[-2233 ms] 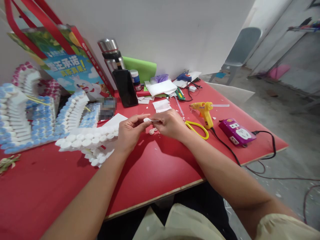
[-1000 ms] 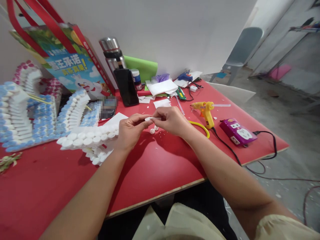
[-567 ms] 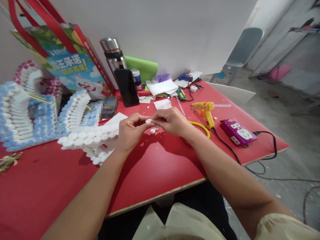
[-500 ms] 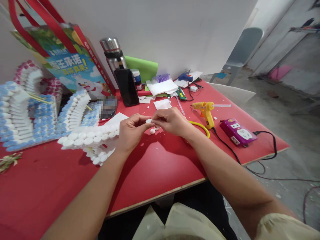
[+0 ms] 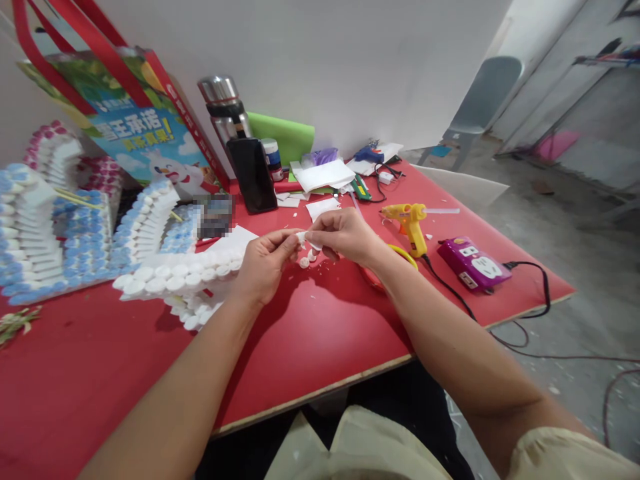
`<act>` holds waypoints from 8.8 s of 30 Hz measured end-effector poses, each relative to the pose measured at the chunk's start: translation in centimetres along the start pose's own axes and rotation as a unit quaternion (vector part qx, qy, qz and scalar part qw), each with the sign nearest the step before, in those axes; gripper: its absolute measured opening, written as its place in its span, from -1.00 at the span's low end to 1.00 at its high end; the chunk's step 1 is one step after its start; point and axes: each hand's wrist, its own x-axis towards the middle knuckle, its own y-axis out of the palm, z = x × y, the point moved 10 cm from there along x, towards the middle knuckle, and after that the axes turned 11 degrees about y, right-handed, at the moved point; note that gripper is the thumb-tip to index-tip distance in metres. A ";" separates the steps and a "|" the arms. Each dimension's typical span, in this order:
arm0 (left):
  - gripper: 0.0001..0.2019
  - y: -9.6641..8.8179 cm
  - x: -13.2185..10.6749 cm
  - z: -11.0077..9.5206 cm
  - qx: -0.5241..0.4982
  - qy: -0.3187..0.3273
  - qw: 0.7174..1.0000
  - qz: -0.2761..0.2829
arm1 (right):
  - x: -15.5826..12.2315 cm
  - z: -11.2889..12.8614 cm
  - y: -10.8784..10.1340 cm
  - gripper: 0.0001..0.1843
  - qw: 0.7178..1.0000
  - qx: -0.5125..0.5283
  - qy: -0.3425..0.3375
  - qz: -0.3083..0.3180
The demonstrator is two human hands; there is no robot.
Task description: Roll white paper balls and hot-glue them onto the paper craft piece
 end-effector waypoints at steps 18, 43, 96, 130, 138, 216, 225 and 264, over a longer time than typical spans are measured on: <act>-0.73 -0.5 0.1 -2.8 0.154 0.106 0.982 0.024 | -1.7 2.4 0.4 -0.79 0.977 -0.168 -0.122 -0.050; -0.75 -0.5 -0.3 -3.3 0.235 0.148 0.961 0.003 | 0.2 -3.1 2.6 -0.62 0.945 0.238 0.182 0.129; -0.81 -0.4 -0.7 -2.4 0.180 0.098 0.978 -0.028 | -1.9 3.3 1.5 -0.78 0.916 -0.338 -0.192 -0.101; -0.72 0.2 -0.9 -2.4 0.226 0.114 0.967 0.001 | -1.4 2.4 1.5 -0.81 0.919 -0.351 -0.148 -0.105; -0.76 0.1 -0.4 0.2 0.000 0.000 1.000 -0.028 | -1.5 2.3 0.3 -0.88 0.945 -0.273 -0.103 -0.148; -0.82 1.4 -0.9 1.3 -0.159 -0.106 0.982 0.014 | -1.1 2.9 -0.4 -0.96 0.978 -0.126 -0.160 -0.039; -0.81 1.5 -0.8 1.1 -0.132 -0.102 0.986 0.027 | -1.1 2.7 -0.2 -0.89 0.978 -0.138 -0.156 -0.031; -0.78 1.1 -0.9 -3.5 0.123 0.112 0.986 0.025 | -0.2 -1.4 -0.1 -0.77 0.983 0.131 0.101 0.077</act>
